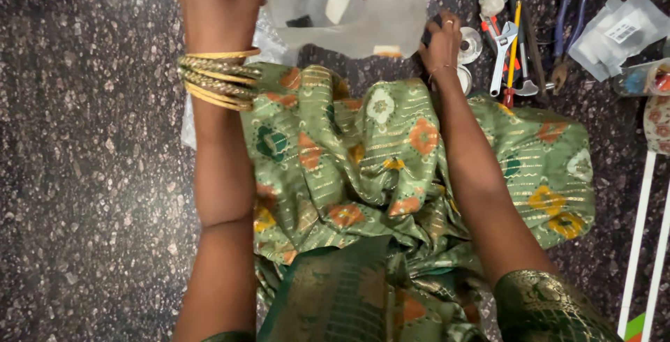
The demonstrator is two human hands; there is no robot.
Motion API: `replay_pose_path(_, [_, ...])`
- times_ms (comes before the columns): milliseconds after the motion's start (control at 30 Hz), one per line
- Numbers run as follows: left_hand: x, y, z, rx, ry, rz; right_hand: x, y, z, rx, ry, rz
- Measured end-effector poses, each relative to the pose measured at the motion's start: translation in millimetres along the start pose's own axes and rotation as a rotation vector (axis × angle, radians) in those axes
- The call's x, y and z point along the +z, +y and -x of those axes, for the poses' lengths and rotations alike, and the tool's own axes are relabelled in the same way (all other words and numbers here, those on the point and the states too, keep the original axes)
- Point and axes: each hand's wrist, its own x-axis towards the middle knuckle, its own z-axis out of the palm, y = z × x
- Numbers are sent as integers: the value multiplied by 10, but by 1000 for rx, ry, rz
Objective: The person sits on the floor and organizes various small items, including plastic containers, tools, and hardware parts, into a clear plastic bag. They pick up items from the floor and place them into the bag one by one.
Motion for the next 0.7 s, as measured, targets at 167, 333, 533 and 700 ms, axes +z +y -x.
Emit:
replay_pose_path(167, [592, 151, 234, 249, -59, -40, 352, 453, -103, 155, 243, -495])
replay_pose_path(333, [1004, 187, 539, 262, -139, -5, -521, 227, -177, 54, 348, -1279])
replay_pose_path(533, [825, 233, 567, 275, -222, 37, -2654, -1295, 124, -329, 532, -1462])
replay_pose_path(700, [784, 322, 610, 233, -214, 63, -3057, -2221, 284, -511, 242, -763])
